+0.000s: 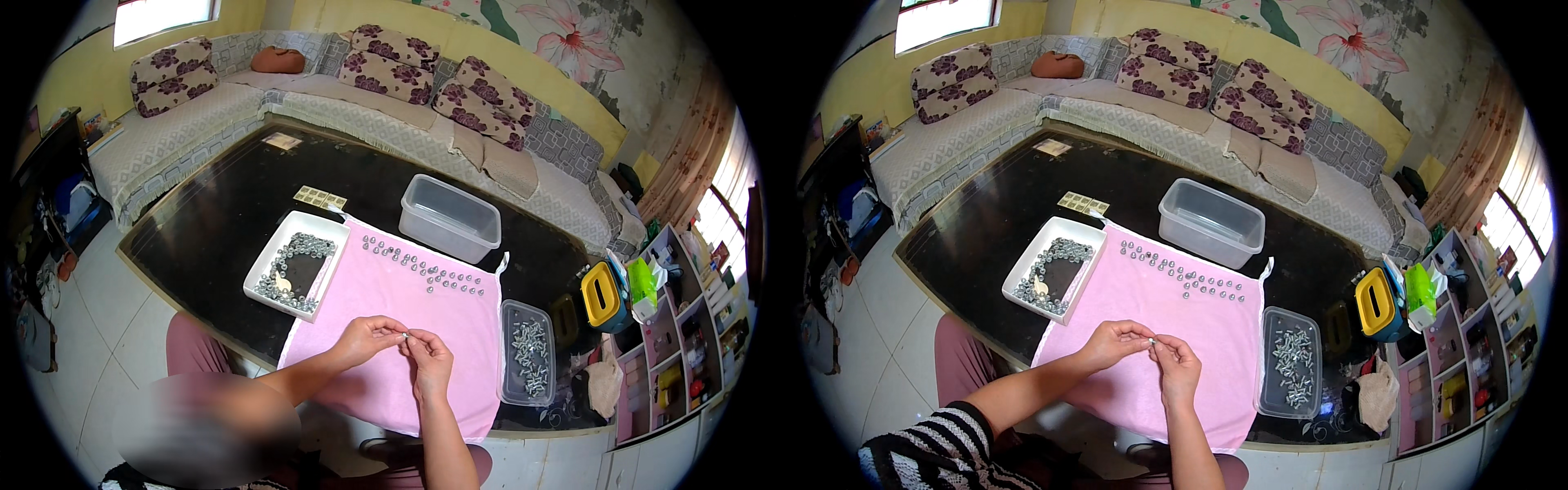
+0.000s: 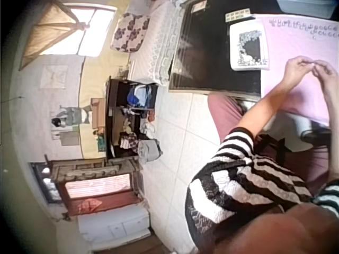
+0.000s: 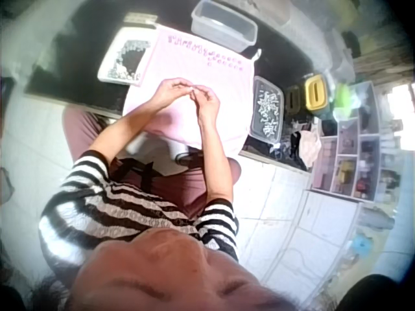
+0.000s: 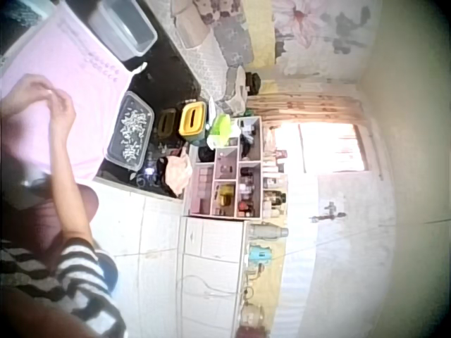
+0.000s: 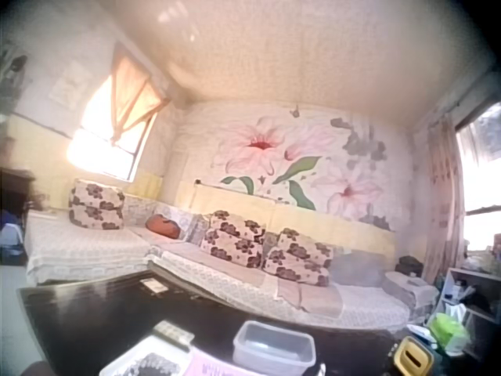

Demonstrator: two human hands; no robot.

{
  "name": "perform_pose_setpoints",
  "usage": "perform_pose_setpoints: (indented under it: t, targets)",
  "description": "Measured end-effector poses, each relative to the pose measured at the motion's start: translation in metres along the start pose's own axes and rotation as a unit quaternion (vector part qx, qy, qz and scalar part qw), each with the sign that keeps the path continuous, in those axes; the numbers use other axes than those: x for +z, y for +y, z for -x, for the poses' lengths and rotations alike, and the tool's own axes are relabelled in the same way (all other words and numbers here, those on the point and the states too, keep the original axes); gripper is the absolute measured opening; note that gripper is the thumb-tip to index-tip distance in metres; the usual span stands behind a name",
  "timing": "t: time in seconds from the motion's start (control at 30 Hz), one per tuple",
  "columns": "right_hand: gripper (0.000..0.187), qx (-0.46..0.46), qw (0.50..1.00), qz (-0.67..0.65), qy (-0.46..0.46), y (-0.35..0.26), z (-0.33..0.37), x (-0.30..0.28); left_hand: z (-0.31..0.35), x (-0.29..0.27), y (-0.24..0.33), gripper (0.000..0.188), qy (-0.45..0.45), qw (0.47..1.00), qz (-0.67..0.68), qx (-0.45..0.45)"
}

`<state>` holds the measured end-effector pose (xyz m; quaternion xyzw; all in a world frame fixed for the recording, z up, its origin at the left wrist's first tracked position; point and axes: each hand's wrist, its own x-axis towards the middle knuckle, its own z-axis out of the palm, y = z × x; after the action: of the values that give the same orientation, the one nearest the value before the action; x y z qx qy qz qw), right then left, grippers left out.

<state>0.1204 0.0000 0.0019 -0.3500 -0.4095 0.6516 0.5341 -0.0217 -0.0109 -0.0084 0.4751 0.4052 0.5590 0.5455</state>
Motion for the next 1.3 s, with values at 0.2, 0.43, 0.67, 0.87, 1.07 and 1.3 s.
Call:
perform_pose_setpoints:
  t: [0.2, 0.43, 0.67, 0.87, 1.07, 1.3]
  targets:
    - [0.015, 0.014, 1.0, 0.001, -0.003, -0.004, 0.001, 0.001, 0.0, 0.001, 0.0, 0.015, 0.011, 1.0, -0.007, 0.006]
    - [0.013, 0.036, 0.999, 0.007, 0.012, -0.005, 0.001, 0.001, -0.001, -0.001, 0.001, 0.015, -0.009, 1.0, -0.002, -0.019]
    - [0.012, 0.053, 0.998, 0.042, -0.006, -0.006, 0.0, -0.001, 0.0, -0.001, -0.001, 0.013, 0.005, 0.999, -0.05, 0.014]
    - [0.016, 0.051, 0.996, 0.065, -0.013, -0.004, -0.001, -0.002, 0.0, 0.0, -0.002, 0.011, 0.013, 0.996, -0.078, 0.037]
    - [0.023, 0.036, 0.993, 0.109, -0.015, 0.003, -0.001, -0.002, 0.0, 0.0, -0.002, 0.012, 0.015, 0.995, -0.093, 0.039]
    - [0.03, 0.011, 0.984, 0.17, -0.048, 0.004, 0.001, -0.003, -0.001, -0.001, -0.003, 0.013, -0.012, 0.999, -0.036, 0.002]
